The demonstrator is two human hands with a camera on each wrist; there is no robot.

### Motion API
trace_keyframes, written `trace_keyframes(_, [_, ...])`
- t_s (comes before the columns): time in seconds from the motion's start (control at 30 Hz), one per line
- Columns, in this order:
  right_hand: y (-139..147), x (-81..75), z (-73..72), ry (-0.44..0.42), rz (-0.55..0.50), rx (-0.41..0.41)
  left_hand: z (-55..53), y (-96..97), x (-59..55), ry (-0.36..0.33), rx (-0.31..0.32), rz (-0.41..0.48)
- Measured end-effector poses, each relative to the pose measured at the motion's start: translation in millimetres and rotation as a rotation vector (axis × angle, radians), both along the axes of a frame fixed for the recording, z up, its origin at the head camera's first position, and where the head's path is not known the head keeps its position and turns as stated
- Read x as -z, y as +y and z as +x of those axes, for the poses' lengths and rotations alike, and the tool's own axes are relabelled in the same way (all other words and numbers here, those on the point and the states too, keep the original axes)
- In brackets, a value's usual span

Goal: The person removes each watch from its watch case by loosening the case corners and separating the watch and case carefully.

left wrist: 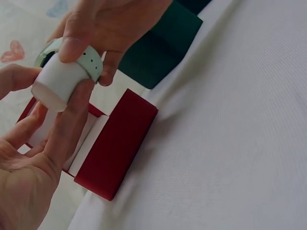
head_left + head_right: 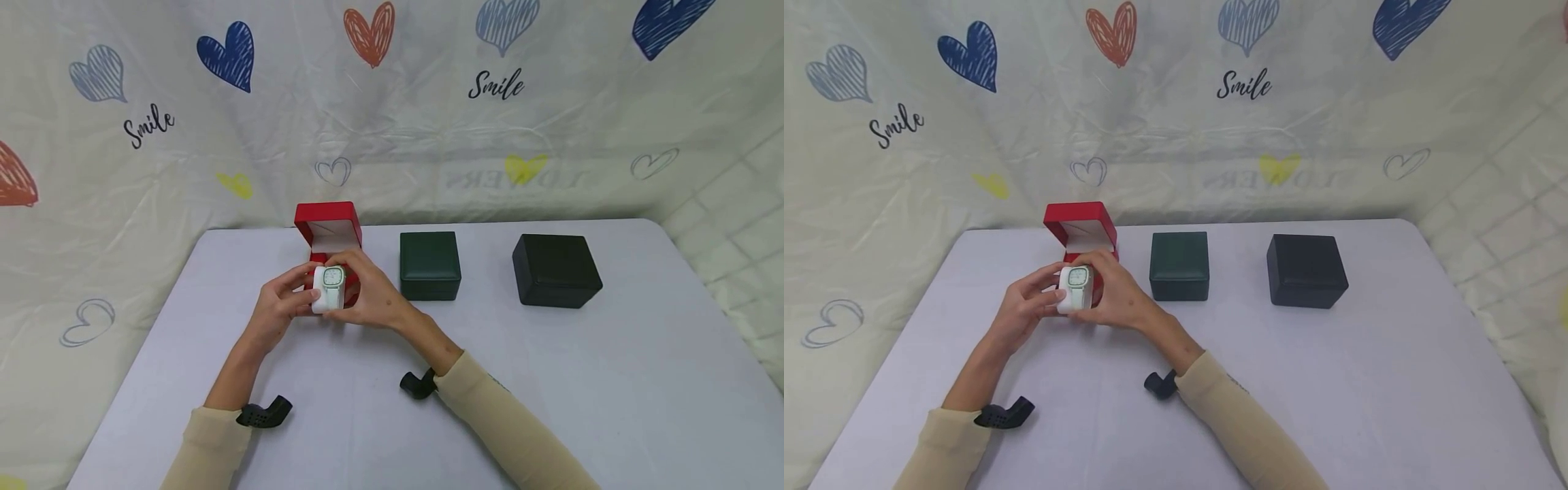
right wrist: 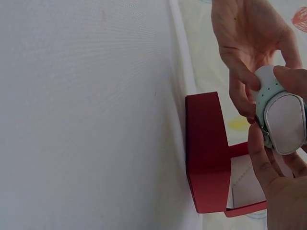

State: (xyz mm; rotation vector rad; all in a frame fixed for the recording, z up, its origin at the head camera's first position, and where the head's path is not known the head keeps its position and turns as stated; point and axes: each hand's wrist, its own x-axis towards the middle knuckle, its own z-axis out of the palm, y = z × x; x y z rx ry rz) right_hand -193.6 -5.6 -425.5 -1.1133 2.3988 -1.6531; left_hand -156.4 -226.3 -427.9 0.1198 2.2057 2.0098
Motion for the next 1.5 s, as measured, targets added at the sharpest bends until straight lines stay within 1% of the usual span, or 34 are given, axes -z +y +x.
trace_keyframes(0.17, [1.5,-0.2,0.0,-0.023,-0.020,0.008,-0.7,0.8,-0.2,-0.007,-0.011,0.009])
trace_keyframes(0.33, [2.1,1.3,0.5,-0.040,-0.036,-0.014,-0.8,0.9,0.3,-0.016,-0.018,0.034])
trace_keyframes(0.43, [1.6,2.6,1.0,-0.016,-0.022,-0.028,-0.1,0.4,1.0,-0.007,-0.018,0.036])
trace_keyframes(0.57, [0.8,2.3,2.2,0.036,-0.001,-0.020,1.3,-0.6,0.9,0.007,-0.014,0.043])
trace_keyframes(0.7, [0.7,0.8,4.2,0.046,0.022,-0.011,1.9,-1.9,1.9,0.000,-0.014,0.057])
trace_keyframes(0.9, [1.5,-0.5,5.4,0.023,0.051,-0.018,1.2,-2.3,3.6,-0.016,-0.011,0.076])
trace_keyframes(1.1, [3.0,-1.4,3.0,0.002,0.054,-0.052,2.2,-2.5,1.9,-0.031,-0.008,0.095])
trace_keyframes(1.2, [4.3,-2.2,1.8,0.002,0.056,-0.069,2.4,-2.8,1.8,-0.042,-0.010,0.088])
trace_keyframes(1.4, [7.1,-4.4,1.7,-0.081,0.035,-0.093,2.2,-3.5,2.1,-0.051,-0.001,0.058])
trace_keyframes(1.5, [6.1,-4.8,3.0,-0.130,0.008,-0.059,1.8,-3.0,2.4,-0.036,0.008,0.055])
